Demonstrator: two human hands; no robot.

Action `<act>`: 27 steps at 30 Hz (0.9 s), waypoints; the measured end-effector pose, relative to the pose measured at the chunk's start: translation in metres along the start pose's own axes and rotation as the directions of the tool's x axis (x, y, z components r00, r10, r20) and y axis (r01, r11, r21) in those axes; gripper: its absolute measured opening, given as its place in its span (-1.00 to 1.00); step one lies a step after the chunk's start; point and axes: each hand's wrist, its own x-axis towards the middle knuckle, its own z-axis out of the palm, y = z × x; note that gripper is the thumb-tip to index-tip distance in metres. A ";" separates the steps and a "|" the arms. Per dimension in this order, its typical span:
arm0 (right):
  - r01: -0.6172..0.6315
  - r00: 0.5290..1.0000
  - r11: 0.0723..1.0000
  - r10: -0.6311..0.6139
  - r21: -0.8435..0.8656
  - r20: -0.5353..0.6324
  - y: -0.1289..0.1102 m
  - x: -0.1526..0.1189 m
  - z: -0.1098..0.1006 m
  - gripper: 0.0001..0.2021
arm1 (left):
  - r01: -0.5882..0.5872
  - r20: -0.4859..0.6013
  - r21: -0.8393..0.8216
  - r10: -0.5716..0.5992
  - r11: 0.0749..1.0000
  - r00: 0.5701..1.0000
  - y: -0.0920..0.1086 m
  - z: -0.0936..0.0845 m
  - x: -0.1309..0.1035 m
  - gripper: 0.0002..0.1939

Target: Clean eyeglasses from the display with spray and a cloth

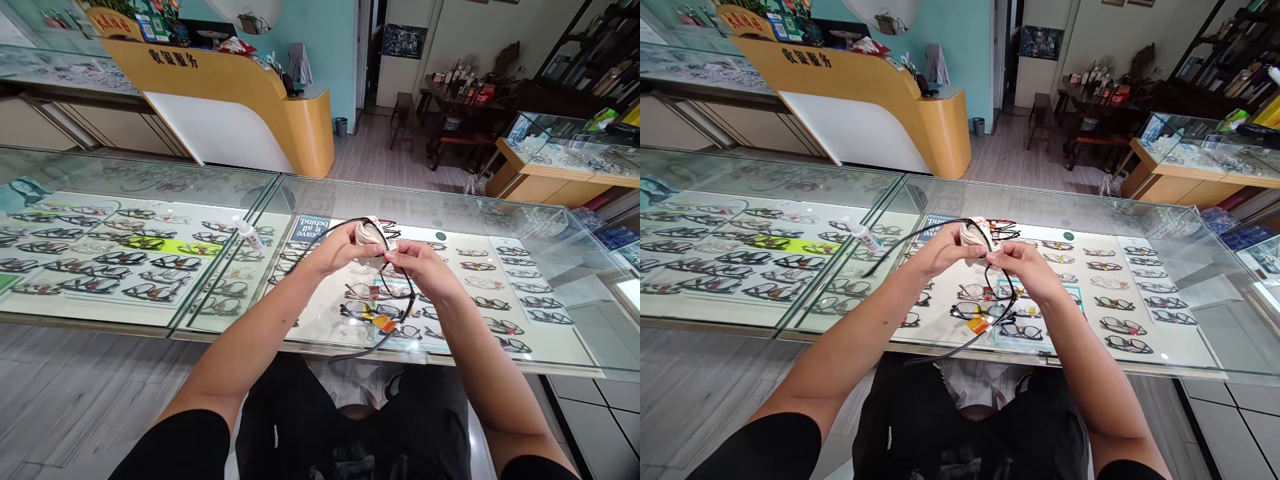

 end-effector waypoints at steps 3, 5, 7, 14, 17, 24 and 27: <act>0.006 1.000 1.000 -0.006 0.010 -0.010 0.001 0.000 0.000 -0.63 | -0.067 -0.113 0.022 0.069 0.997 0.991 -0.007 0.008 0.001 -0.44; 0.014 1.000 1.000 -0.014 -0.005 -0.007 0.001 0.001 0.001 -0.63 | -0.108 -0.184 0.074 0.120 0.991 0.976 -0.010 0.013 0.001 -0.43; 0.023 1.000 0.999 -0.023 -0.025 -0.003 0.001 0.001 0.002 -0.62 | -0.140 -0.237 0.138 0.170 0.980 0.957 -0.009 0.016 -0.001 -0.40; 0.022 1.000 0.999 -0.021 0.025 -0.024 -0.002 0.000 -0.001 -0.66 | -0.153 -0.189 0.157 0.182 0.976 0.965 -0.003 0.010 -0.003 -0.35; 0.022 0.998 1.000 -0.022 0.008 -0.059 -0.003 0.000 -0.003 -0.67 | -0.109 -0.108 0.070 0.116 0.992 0.987 -0.002 0.001 -0.002 -0.44; 0.057 0.998 0.997 -0.058 -0.053 -0.034 0.004 0.001 0.000 -0.67 | -0.051 0.030 0.018 0.051 0.999 0.998 -0.003 0.000 0.001 -0.44; 0.065 0.998 0.996 -0.066 -0.054 -0.008 0.005 0.001 0.002 -0.66 | -0.068 -0.032 0.046 0.069 0.997 0.997 -0.004 0.007 0.001 -0.42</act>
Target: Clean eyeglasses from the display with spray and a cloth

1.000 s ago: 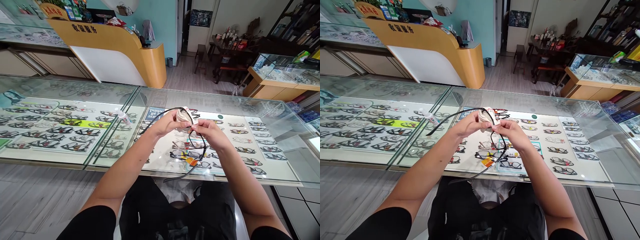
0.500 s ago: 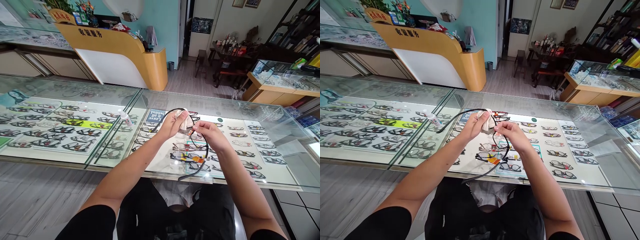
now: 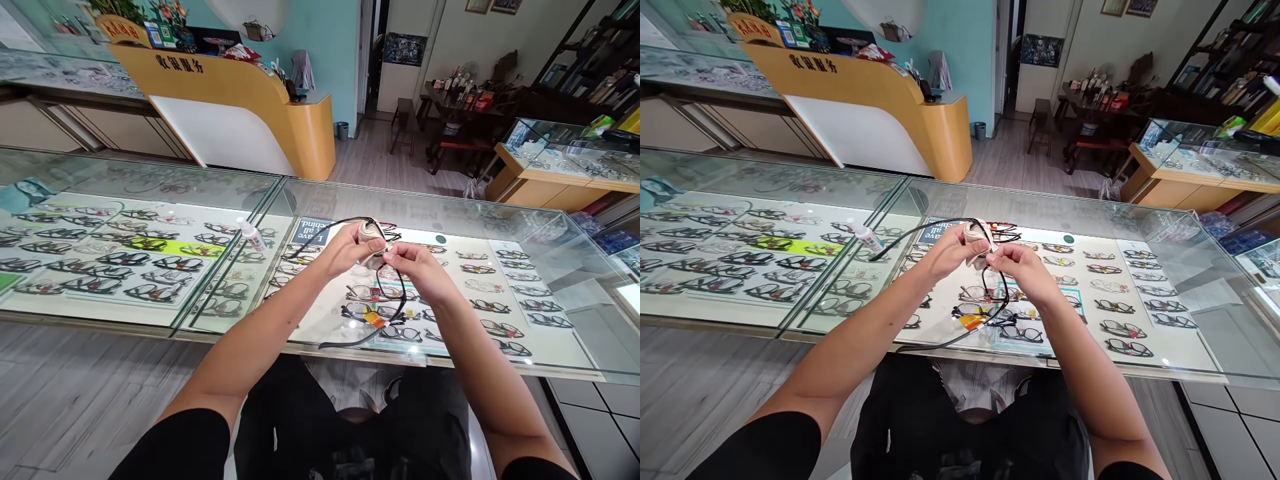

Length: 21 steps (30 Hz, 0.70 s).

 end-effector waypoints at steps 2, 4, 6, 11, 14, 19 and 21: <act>0.004 1.000 1.000 -0.004 0.004 0.015 0.000 0.000 0.001 -0.63 | -0.031 -0.099 0.061 0.037 0.998 0.994 0.000 0.004 0.000 -0.38; 0.010 1.000 1.000 -0.010 0.014 0.022 0.000 0.000 0.003 -0.62 | -0.043 -0.177 0.131 0.066 0.990 0.982 0.001 0.006 -0.001 -0.33; 0.006 1.000 0.999 -0.006 0.032 0.024 0.001 0.001 0.003 -0.61 | -0.047 -0.221 0.178 0.086 0.983 0.972 0.002 0.008 -0.002 -0.29; -0.001 1.000 0.997 0.000 0.082 0.005 0.002 0.003 0.001 -0.62 | -0.046 -0.233 0.115 0.072 0.992 0.970 0.003 0.002 0.000 -0.27; 0.038 0.998 0.991 -0.031 0.130 -0.059 -0.001 0.003 -0.004 -0.64 | -0.028 -0.370 0.001 0.026 1.000 0.929 0.001 -0.010 0.005 -0.28; 0.137 0.976 0.968 -0.096 0.211 -0.193 -0.007 0.004 -0.013 -0.64 | -0.110 -0.660 -0.043 0.054 0.993 0.749 0.002 -0.039 0.016 -0.33; 0.164 0.969 0.964 -0.117 0.210 -0.218 -0.008 0.005 -0.016 -0.64 | -0.076 -0.746 -0.015 0.039 0.997 0.665 0.004 -0.052 0.017 -0.32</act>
